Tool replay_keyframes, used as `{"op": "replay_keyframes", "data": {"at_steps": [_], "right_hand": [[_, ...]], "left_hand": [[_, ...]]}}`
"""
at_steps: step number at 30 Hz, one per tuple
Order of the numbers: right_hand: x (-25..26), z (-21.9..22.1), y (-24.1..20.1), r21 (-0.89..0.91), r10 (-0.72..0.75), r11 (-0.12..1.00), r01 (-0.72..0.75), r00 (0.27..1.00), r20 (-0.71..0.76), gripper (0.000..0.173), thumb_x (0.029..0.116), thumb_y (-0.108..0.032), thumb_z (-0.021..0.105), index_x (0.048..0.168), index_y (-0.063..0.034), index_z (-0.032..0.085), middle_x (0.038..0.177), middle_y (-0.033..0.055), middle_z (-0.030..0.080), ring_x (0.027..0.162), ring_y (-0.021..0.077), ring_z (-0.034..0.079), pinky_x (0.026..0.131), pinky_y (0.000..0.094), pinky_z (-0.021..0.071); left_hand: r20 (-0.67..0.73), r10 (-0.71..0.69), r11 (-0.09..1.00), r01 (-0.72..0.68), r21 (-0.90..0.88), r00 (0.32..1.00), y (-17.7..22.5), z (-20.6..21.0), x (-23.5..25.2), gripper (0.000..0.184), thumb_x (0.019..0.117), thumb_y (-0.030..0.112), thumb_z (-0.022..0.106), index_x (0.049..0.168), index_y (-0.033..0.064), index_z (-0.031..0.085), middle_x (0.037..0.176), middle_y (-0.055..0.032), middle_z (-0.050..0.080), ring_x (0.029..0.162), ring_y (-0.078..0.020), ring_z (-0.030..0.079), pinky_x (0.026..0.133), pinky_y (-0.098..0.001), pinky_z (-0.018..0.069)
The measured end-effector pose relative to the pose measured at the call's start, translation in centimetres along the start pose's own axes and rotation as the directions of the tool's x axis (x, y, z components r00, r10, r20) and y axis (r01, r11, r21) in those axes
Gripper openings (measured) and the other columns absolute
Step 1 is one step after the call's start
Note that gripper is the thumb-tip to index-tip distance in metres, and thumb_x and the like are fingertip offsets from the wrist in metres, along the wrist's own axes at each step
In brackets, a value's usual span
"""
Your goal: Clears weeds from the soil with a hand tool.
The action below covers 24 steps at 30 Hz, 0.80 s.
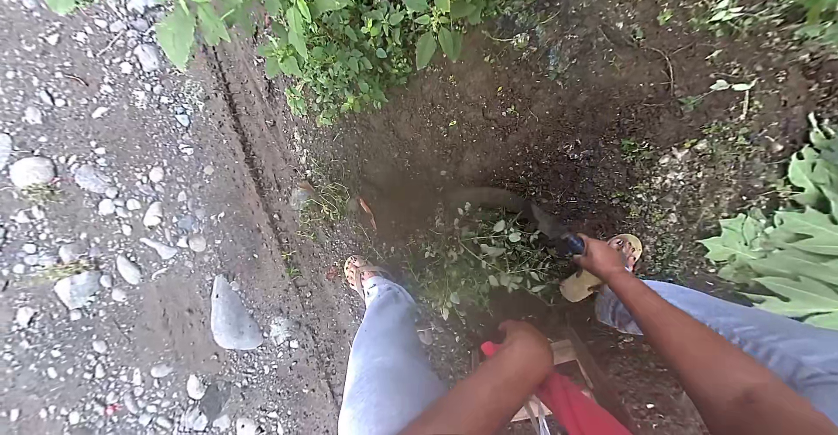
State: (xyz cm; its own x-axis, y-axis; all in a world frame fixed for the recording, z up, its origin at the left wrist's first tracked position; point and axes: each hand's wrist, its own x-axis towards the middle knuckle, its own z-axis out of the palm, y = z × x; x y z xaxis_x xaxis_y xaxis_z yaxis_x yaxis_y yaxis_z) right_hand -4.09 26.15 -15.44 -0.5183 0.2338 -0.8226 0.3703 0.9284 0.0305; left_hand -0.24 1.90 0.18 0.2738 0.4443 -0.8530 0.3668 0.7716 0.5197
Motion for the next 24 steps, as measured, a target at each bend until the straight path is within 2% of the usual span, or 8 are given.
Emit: {"op": "replay_keyframes", "data": {"at_steps": [3,7,8,12,16,18,20,24], "right_hand": [[0.3,-0.8,-1.5,0.366,0.037,0.930,0.020,0.988,-0.147,0.053,0.0937,-0.014,0.070,0.142,0.0011,0.055,0.120,0.0287,0.067,0.110,0.0431,0.067,0.097,0.0619,0.0501],[1.2,4.0,-6.1,0.806,0.146,0.592,0.024,0.980,-0.136,0.042,0.0922,-0.007,0.069,0.128,0.0064,0.052,0.086,0.0132,0.064,0.065,0.0203,0.065,0.065,0.0384,0.0588],[1.0,5.7,-6.2,0.778,0.152,0.628,-0.019,0.983,-0.099,0.042,0.0911,-0.007,0.069,0.128,0.0067,0.052,0.086,0.0145,0.065,0.067,0.0221,0.066,0.066,0.0397,0.0587],[-0.6,6.9,-3.0,0.200,0.141,0.968,-0.152,0.988,0.068,0.058,0.0941,-0.019,0.071,0.147,-0.0022,0.052,0.131,0.0279,0.065,0.122,0.0454,0.063,0.100,0.0649,0.0495],[-0.4,0.6,-1.3,0.025,0.092,0.996,-0.091,0.995,-0.043,0.056,0.0965,-0.020,0.067,0.148,-0.0054,0.051,0.130,0.0287,0.065,0.121,0.0484,0.063,0.097,0.0683,0.0482],[0.1,-1.7,-1.6,0.170,0.078,0.984,-0.058,0.990,-0.116,0.052,0.0967,-0.019,0.068,0.144,-0.0022,0.054,0.126,0.0291,0.066,0.119,0.0467,0.064,0.099,0.0665,0.0476],[0.7,-2.1,-3.3,0.486,0.126,0.874,-0.006,0.969,-0.213,0.046,0.0941,-0.013,0.070,0.135,0.0037,0.058,0.112,0.0256,0.069,0.099,0.0374,0.069,0.091,0.0569,0.0537],[0.8,2.1,-8.8,0.939,0.236,0.337,0.073,0.959,-0.159,0.027,0.0967,-0.003,0.064,0.119,0.0036,0.049,0.075,0.0081,0.060,0.057,0.0164,0.063,0.059,0.0333,0.0589]], "left_hand": [[0.054,-0.014,1.000,0.015,-0.020,0.998,0.2,-0.6,-1.5,0.032,0.1079,0.010,0.046,0.129,-0.0097,0.060,0.139,-0.0283,0.058,0.133,-0.0450,0.054,0.103,-0.0645,0.0444],[0.082,-0.029,0.999,0.032,-0.030,0.996,0.5,-1.5,-3.6,0.035,0.1090,0.006,0.040,0.134,-0.0135,0.055,0.143,-0.0307,0.054,0.137,-0.0459,0.050,0.106,-0.0639,0.0420],[0.083,-0.029,0.999,0.032,-0.032,0.996,0.4,-1.6,-3.8,0.035,0.1089,0.006,0.040,0.133,-0.0137,0.055,0.144,-0.0307,0.054,0.138,-0.0457,0.050,0.107,-0.0633,0.0417],[0.059,-0.029,0.998,0.032,-0.046,0.998,-0.2,-1.1,-2.6,0.032,0.1079,0.009,0.045,0.129,-0.0105,0.060,0.140,-0.0286,0.057,0.134,-0.0445,0.053,0.104,-0.0637,0.0439],[0.048,-0.029,0.997,0.033,-0.067,0.998,-0.2,0.0,-0.7,0.032,0.1076,0.010,0.046,0.127,-0.0114,0.060,0.137,-0.0314,0.058,0.131,-0.0480,0.055,0.101,-0.0670,0.0451],[0.024,-0.024,0.999,0.025,-0.037,0.999,0.0,0.4,-0.2,0.028,0.1051,0.012,0.052,0.120,-0.0090,0.064,0.131,-0.0283,0.062,0.124,-0.0454,0.059,0.095,-0.0656,0.0477],[0.012,-0.024,0.999,0.024,-0.027,1.000,0.0,0.6,0.2,0.026,0.1034,0.014,0.056,0.115,-0.0076,0.066,0.127,-0.0270,0.063,0.121,-0.0441,0.060,0.092,-0.0649,0.0486],[0.012,-0.018,0.999,0.018,-0.036,1.000,-0.1,0.3,-0.6,0.028,0.1052,0.011,0.051,0.119,-0.0095,0.064,0.129,-0.0281,0.062,0.124,-0.0448,0.059,0.095,-0.0646,0.0478]]}}
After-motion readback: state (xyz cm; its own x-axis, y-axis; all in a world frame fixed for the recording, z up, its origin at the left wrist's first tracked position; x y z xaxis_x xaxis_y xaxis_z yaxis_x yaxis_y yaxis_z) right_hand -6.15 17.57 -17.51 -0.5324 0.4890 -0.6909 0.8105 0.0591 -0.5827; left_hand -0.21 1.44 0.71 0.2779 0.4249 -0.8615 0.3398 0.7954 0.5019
